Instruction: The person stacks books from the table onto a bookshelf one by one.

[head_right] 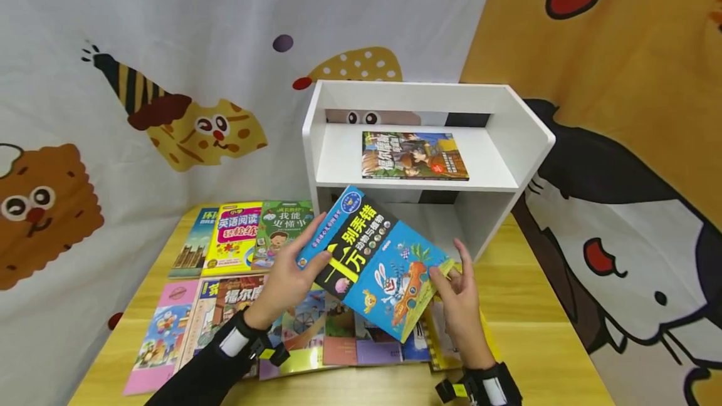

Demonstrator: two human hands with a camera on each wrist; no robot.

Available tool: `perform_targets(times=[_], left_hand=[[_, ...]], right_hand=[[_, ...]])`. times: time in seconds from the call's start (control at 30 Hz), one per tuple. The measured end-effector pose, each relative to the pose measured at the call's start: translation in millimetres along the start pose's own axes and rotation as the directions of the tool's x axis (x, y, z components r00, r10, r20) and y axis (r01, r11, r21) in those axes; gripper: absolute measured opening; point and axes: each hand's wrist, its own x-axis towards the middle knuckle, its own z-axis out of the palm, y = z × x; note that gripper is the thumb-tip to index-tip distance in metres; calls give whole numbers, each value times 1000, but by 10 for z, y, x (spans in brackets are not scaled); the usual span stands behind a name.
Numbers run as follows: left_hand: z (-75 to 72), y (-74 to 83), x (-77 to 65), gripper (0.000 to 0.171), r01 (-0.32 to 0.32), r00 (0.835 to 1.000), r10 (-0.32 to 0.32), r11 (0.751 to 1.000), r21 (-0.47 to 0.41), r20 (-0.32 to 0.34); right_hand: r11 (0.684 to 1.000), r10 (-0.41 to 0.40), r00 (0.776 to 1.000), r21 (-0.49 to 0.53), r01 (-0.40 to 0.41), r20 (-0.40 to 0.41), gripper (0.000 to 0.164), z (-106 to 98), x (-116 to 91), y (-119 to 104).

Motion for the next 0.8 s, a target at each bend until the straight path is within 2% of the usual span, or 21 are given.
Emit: perform_targets(times=[0.1, 0.17, 0.33, 0.4, 0.5, 0.63, 0.73, 0.8], left_hand=[[80, -1, -19, 72, -30, 998, 31, 999, 22, -52], [127, -6, -35, 72, -29, 996, 31, 999, 24, -82], [220, -46, -84, 70, 39, 991, -35, 999, 28, -128], [253, -77, -110, 69, 91, 990, -87, 995, 31, -111], [292, -137, -134, 68, 179, 983, -179, 984, 8, -41], [316, -210, -120, 70, 293, 954, -292, 956, -4, 61], [321, -273, -59, 76, 355, 928, -359, 933, 57, 96], [328, -318, 1, 80, 390, 910, -401, 915, 106, 110]], right_hand=[[998, -3, 1000, 55, 4, -18, 77, 88, -113, 27], [996, 8, 1000, 85, -8, 6, 76, 136, -195, 66], [993, 22, 997, 116, -31, 75, 68, 202, -330, 149], [991, 49, 997, 123, -55, 54, 66, 206, -354, 158], [985, 119, 993, 129, -116, -18, 62, 194, -350, 146], [972, 229, 970, 78, -222, -85, 61, 140, -280, 137], [962, 271, 957, 7, -272, -104, 61, 64, -178, 155], [961, 268, 957, -33, -273, -116, 61, 15, -85, 173]])
